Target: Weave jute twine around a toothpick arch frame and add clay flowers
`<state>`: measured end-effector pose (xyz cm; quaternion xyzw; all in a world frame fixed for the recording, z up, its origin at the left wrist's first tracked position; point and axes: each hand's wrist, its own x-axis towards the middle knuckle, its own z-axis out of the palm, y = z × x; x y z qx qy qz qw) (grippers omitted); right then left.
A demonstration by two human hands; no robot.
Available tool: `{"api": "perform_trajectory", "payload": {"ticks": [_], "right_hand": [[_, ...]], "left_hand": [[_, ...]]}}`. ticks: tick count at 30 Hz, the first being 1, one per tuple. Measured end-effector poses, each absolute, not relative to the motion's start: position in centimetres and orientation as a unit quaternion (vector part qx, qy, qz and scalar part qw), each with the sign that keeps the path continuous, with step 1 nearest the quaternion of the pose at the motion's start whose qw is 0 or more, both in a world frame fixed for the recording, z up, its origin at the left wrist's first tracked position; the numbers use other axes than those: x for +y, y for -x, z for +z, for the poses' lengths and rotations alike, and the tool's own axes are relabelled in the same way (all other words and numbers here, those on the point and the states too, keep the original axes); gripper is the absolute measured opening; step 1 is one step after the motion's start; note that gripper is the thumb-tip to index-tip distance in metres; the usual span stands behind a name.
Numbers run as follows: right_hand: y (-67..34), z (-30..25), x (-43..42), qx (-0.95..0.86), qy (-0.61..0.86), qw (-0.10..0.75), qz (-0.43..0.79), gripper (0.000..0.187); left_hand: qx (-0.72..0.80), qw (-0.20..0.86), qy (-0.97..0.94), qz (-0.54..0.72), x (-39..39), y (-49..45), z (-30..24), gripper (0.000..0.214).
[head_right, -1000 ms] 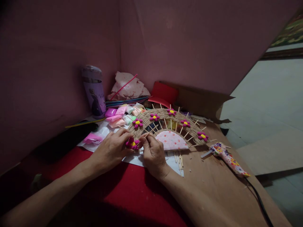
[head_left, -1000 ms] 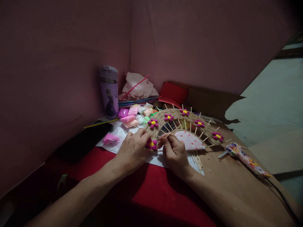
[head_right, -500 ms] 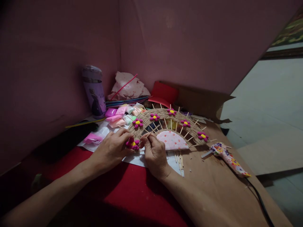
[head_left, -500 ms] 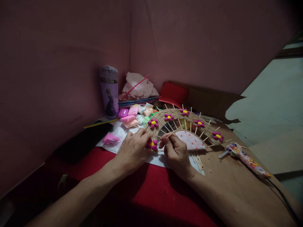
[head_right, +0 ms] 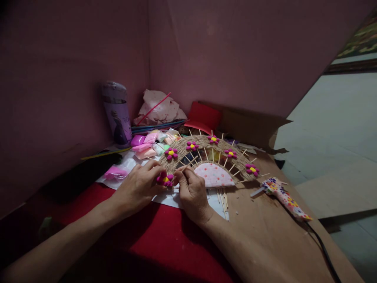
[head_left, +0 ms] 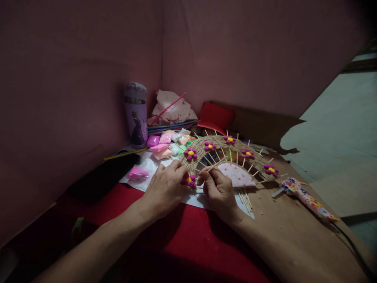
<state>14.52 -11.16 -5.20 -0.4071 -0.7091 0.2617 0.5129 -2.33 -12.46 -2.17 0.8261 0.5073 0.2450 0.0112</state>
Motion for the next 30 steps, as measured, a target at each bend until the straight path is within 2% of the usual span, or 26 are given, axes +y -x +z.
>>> {"api": "perform_trajectory", "payload": {"ticks": [10,14,23,30], "right_hand": [[-14.42,-5.02,-11.36,-0.757,0.376,0.485,0.224,0.016],[-14.36,-4.94,-11.32,-0.744,0.392,0.504,0.196,0.016],[-14.68,-5.19,-11.54,-0.724,0.383,0.522,0.239,0.015],[-14.46,-5.16,-11.47,-0.758,0.380,0.489,0.204,0.013]], "left_hand": [[0.505,0.009,-0.826,0.250,-12.47,2.34,-2.17,0.017],[0.508,0.008,-0.826,0.243,-12.50,2.31,-2.16,0.019],[0.513,0.013,-0.824,0.239,-12.50,2.26,-1.95,0.017],[0.505,0.012,-0.827,0.248,-12.53,2.28,-2.09,0.017]]}}
